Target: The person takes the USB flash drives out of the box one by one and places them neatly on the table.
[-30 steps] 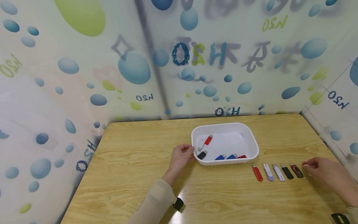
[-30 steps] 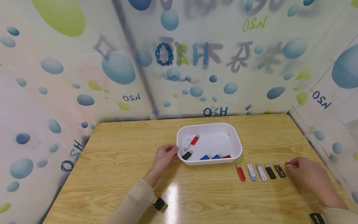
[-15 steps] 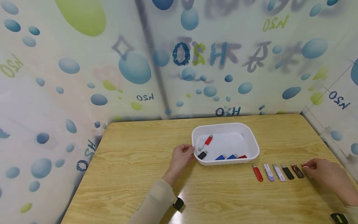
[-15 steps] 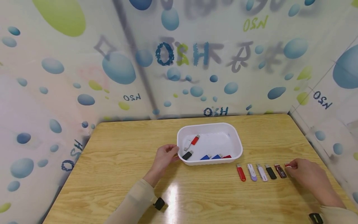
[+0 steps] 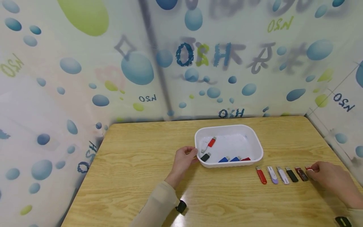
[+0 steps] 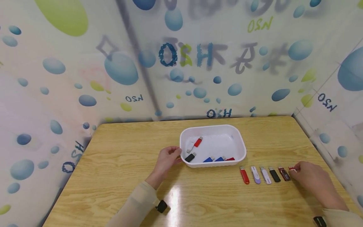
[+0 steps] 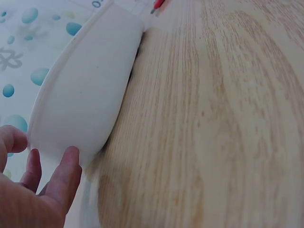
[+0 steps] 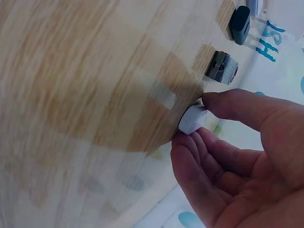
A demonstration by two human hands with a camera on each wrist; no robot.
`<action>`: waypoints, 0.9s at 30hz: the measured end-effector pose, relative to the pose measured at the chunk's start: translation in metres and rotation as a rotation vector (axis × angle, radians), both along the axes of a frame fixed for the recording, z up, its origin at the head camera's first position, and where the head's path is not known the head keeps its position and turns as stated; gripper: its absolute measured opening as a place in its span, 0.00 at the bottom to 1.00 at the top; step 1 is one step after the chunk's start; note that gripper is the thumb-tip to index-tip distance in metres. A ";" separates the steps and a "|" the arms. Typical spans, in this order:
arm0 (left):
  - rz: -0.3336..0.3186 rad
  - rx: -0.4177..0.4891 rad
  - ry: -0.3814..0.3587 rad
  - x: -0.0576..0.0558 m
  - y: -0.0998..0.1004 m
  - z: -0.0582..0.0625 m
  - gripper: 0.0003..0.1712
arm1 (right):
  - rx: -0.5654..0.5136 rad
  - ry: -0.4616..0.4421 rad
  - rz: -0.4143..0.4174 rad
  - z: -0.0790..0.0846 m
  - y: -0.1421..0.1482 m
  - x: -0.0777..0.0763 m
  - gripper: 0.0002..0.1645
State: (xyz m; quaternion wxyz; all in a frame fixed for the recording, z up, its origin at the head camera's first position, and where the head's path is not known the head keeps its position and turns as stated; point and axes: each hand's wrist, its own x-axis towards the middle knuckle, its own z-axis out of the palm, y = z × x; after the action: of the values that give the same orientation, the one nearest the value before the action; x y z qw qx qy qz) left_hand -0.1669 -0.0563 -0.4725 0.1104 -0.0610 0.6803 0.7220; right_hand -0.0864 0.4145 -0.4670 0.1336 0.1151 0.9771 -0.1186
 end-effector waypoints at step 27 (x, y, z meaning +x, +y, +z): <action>0.002 -0.028 -0.013 -0.001 0.001 0.000 0.15 | -0.002 0.268 0.058 0.057 -0.056 0.004 0.30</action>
State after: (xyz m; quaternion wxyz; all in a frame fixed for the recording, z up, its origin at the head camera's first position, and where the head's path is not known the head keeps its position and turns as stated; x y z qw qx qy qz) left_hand -0.1680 -0.0556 -0.4729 0.1131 -0.0677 0.6897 0.7120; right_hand -0.0828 0.3586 -0.4098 0.0054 0.0697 0.9890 -0.1301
